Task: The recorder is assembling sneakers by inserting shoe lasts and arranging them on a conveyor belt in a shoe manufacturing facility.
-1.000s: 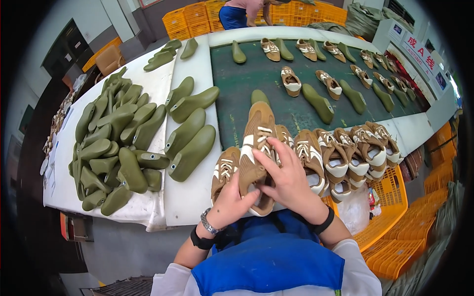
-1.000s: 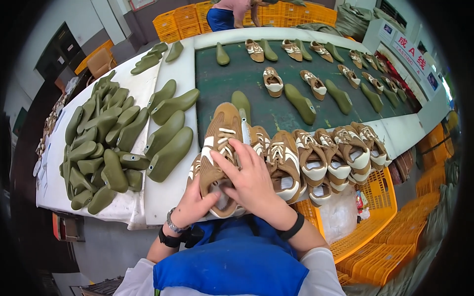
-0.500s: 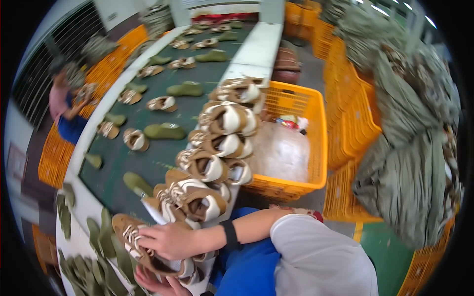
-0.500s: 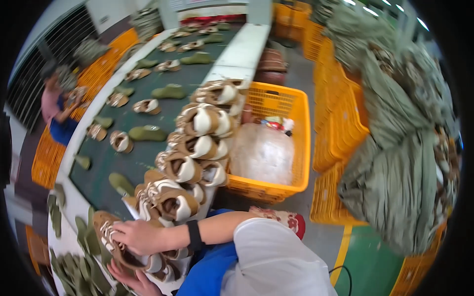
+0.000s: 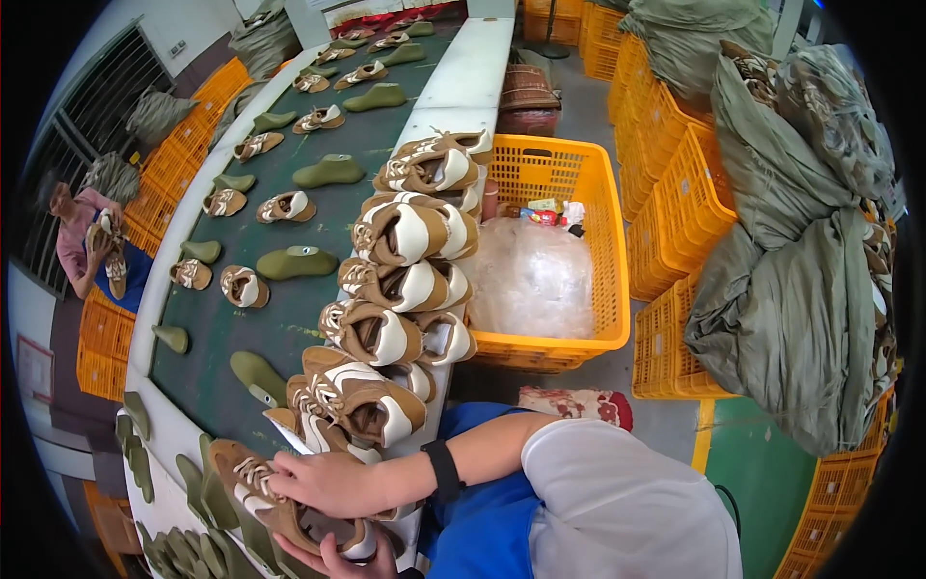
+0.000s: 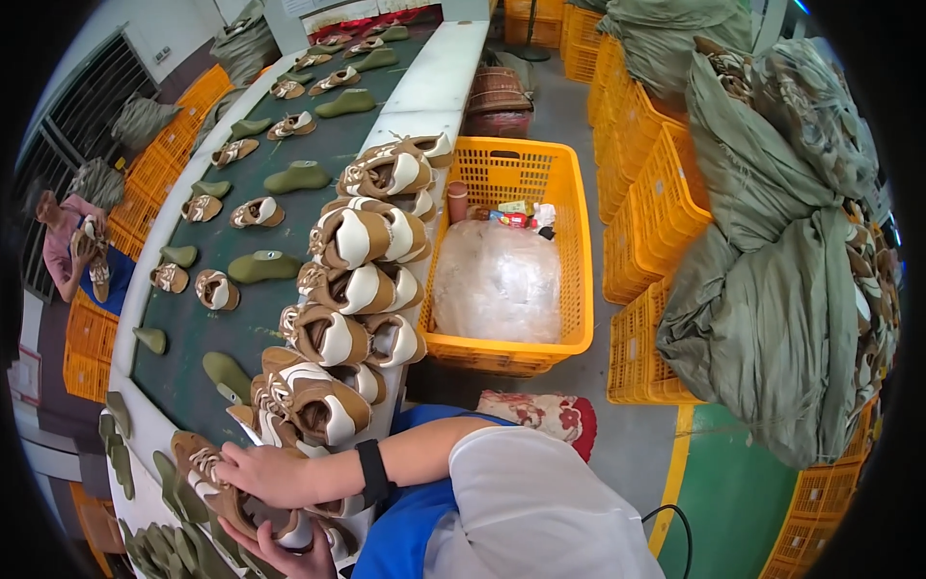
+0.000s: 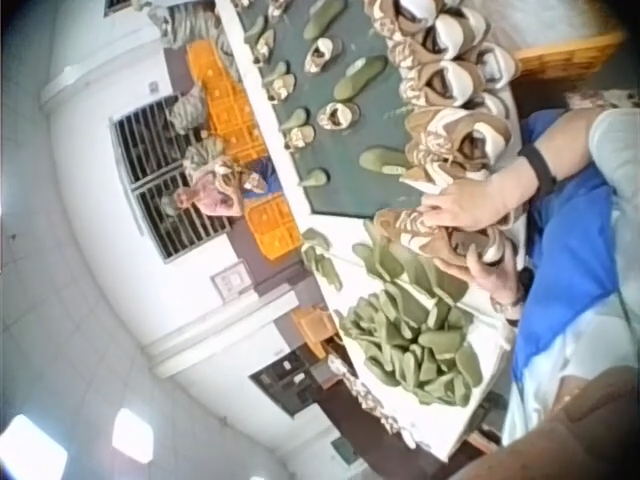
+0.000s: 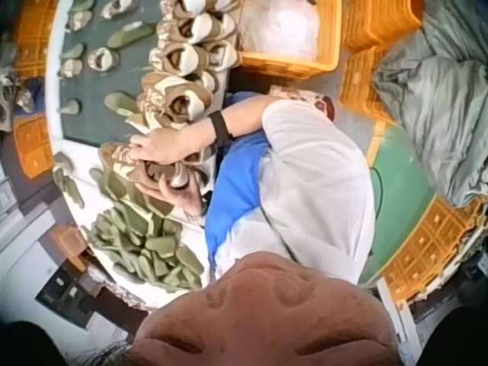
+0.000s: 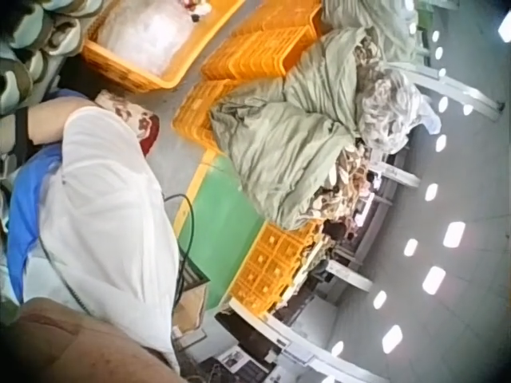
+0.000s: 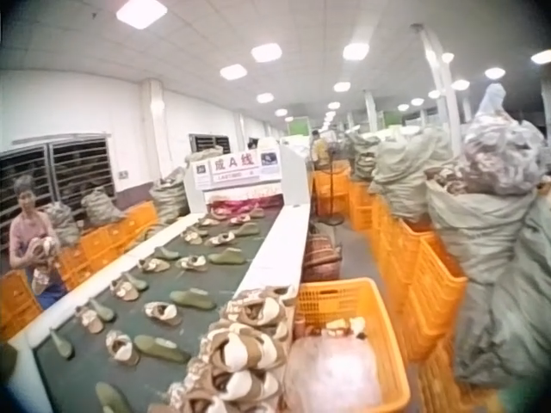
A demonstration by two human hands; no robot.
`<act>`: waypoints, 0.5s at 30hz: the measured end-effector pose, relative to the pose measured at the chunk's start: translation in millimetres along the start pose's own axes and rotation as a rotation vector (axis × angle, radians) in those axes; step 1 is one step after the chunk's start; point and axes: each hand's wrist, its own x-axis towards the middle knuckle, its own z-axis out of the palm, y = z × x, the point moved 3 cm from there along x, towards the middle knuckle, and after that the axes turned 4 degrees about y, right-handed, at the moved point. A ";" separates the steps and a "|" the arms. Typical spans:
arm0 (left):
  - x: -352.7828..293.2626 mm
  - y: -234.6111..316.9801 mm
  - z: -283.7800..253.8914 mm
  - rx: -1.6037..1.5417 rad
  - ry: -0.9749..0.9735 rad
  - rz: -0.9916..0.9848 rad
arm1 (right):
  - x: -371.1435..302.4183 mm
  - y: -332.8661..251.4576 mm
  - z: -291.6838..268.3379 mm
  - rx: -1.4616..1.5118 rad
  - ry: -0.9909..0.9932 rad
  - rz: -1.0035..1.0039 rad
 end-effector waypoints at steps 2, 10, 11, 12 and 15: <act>3.5 2.6 0.3 0.047 -0.048 -0.051 | 1.0 4.5 -0.2 0.042 -0.010 0.010; -22.4 -43.9 -35.6 0.098 -0.130 -0.069 | -9.3 -2.0 -9.4 0.068 -0.094 -0.086; -26.5 -48.4 -33.7 0.117 -0.140 -0.106 | -11.1 -4.6 -16.2 0.080 -0.137 -0.032; -29.2 -48.3 -33.2 0.129 -0.150 -0.144 | -11.5 -10.9 -26.4 0.084 -0.182 0.024; -33.9 -51.3 -56.3 0.058 -0.062 -0.298 | -7.5 -24.7 -56.8 0.099 -0.183 -0.062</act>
